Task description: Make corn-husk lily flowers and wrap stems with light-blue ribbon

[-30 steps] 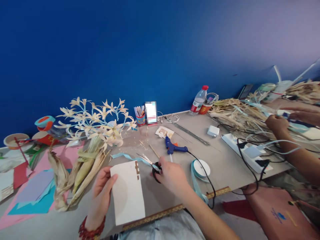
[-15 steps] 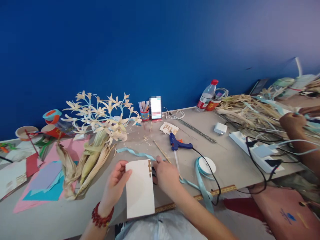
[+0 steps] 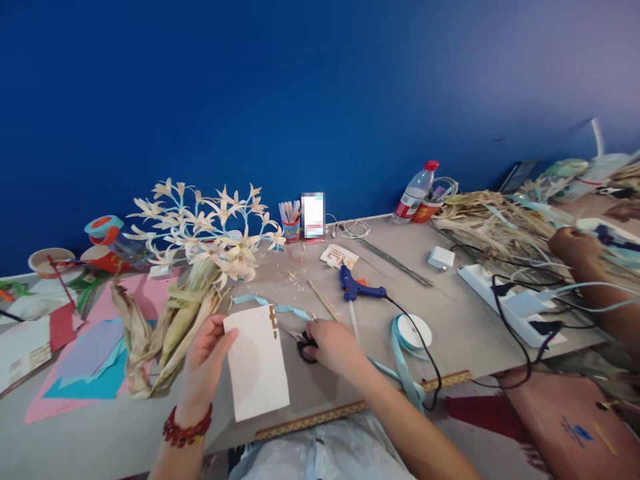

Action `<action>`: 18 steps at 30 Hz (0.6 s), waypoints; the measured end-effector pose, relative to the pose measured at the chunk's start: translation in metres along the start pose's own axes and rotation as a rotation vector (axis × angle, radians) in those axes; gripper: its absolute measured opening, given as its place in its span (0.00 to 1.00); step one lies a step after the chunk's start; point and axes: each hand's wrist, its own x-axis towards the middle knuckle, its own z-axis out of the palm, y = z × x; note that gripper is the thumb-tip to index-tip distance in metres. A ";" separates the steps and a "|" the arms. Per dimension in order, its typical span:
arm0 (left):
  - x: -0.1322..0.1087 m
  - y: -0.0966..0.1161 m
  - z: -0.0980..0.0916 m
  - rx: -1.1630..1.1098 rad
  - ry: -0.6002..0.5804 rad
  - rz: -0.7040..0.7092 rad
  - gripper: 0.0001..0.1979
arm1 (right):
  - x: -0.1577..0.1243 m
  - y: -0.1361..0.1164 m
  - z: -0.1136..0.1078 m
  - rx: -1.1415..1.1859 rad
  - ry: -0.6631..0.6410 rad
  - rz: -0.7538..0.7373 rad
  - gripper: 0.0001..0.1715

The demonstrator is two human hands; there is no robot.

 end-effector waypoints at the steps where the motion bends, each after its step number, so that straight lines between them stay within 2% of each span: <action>1: 0.000 0.000 0.002 -0.008 0.001 0.003 0.14 | -0.001 0.001 0.000 0.000 0.010 0.007 0.11; 4: -0.002 -0.002 0.009 0.000 -0.040 -0.007 0.13 | -0.007 0.006 -0.004 0.022 0.041 0.015 0.09; 6: -0.005 -0.005 0.017 0.036 -0.116 -0.022 0.12 | -0.011 0.009 -0.008 0.181 0.098 -0.015 0.08; 9: -0.008 -0.009 0.033 0.031 -0.227 -0.036 0.10 | -0.014 0.011 -0.015 0.695 0.162 -0.114 0.13; 12: -0.010 -0.012 0.047 -0.015 -0.278 -0.037 0.09 | -0.012 0.009 -0.015 1.238 0.109 -0.173 0.18; 14: -0.010 -0.013 0.054 -0.026 -0.287 -0.026 0.09 | -0.010 0.008 -0.013 1.460 0.084 -0.166 0.21; 16: -0.010 -0.012 0.058 -0.034 -0.294 -0.020 0.09 | -0.008 0.007 -0.011 1.515 0.100 -0.156 0.21; 18: -0.011 -0.011 0.061 -0.047 -0.324 -0.043 0.10 | -0.007 0.007 -0.010 1.459 0.142 -0.153 0.19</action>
